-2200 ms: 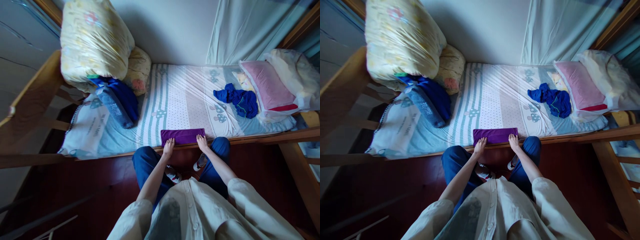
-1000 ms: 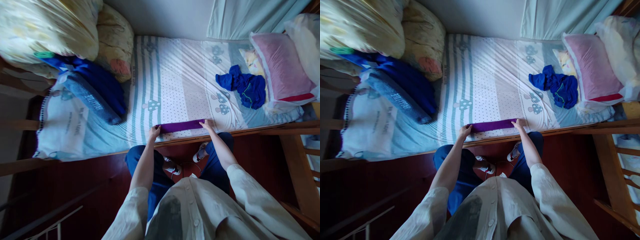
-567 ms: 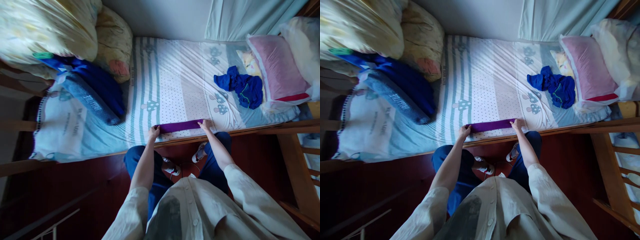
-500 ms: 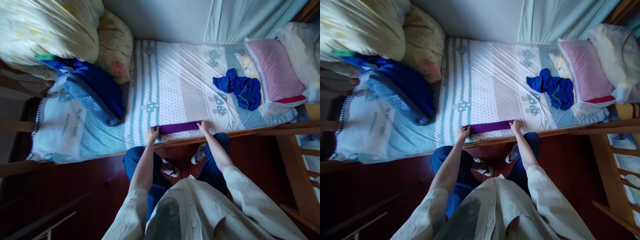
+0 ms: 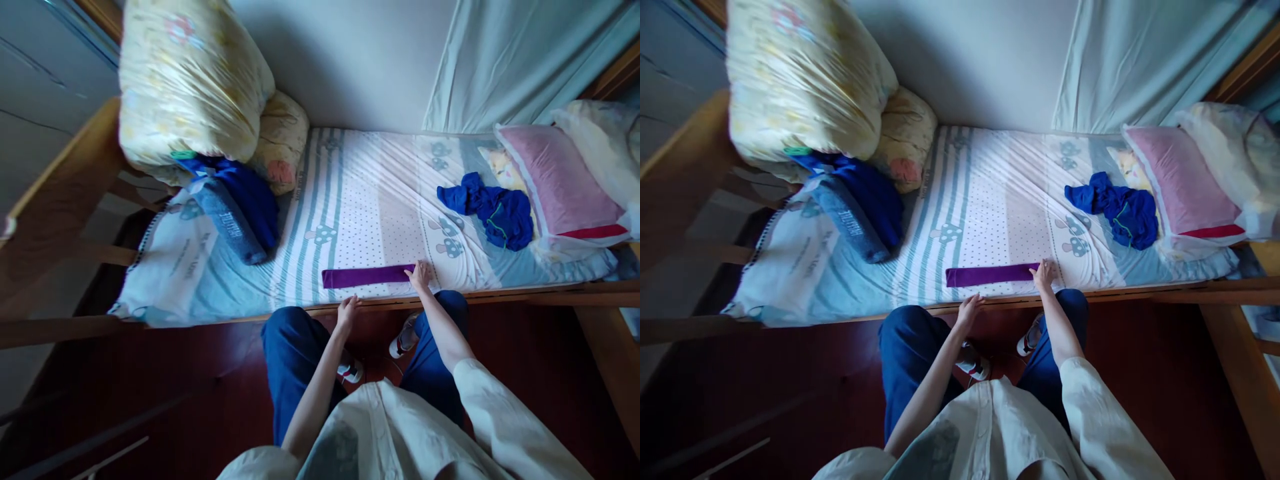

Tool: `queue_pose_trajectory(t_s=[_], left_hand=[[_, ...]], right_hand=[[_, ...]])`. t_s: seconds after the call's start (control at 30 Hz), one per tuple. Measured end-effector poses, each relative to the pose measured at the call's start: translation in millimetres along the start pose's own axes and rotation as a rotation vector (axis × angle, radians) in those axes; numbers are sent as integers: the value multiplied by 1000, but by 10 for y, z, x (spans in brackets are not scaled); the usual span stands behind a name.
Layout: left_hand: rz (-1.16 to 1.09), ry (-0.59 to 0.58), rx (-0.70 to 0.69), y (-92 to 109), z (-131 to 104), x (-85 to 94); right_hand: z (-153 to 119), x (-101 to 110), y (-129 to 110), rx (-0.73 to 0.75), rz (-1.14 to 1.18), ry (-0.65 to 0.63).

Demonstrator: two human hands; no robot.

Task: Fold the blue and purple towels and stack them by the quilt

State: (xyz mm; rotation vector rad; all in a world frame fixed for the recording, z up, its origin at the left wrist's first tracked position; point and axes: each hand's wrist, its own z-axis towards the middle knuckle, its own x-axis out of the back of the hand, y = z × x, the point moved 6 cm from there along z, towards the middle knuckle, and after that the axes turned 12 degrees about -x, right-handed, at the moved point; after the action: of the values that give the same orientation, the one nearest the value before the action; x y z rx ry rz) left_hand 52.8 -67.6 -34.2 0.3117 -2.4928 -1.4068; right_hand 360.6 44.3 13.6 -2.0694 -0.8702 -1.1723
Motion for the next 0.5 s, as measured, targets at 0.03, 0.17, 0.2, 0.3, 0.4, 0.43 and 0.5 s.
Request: queue_pose_trajectory(t_s=[0.03, 0.17, 0.2, 0.3, 0.4, 0.43, 0.5], left_hand=[[-87, 28, 36, -3, 37, -87], [-151, 210, 58, 190, 383, -140], [-144, 235, 50, 256, 476, -118], [-128, 296, 12, 428, 677, -41], [-127, 320, -64, 574, 767, -22], [-130, 322, -89, 619, 780, -27], [-141, 319, -131, 707, 788, -42]], right_hand=[[-5, 4, 0, 0, -5, 5], [-31, 36, -5, -17, -29, 5], [-37, 46, -10, -18, -29, 6], [-45, 66, -25, -5, -23, 20], [-41, 63, -26, 2, -23, 25], [-39, 63, -24, 1, -27, 25], [-40, 91, -32, 7, -38, 45]])
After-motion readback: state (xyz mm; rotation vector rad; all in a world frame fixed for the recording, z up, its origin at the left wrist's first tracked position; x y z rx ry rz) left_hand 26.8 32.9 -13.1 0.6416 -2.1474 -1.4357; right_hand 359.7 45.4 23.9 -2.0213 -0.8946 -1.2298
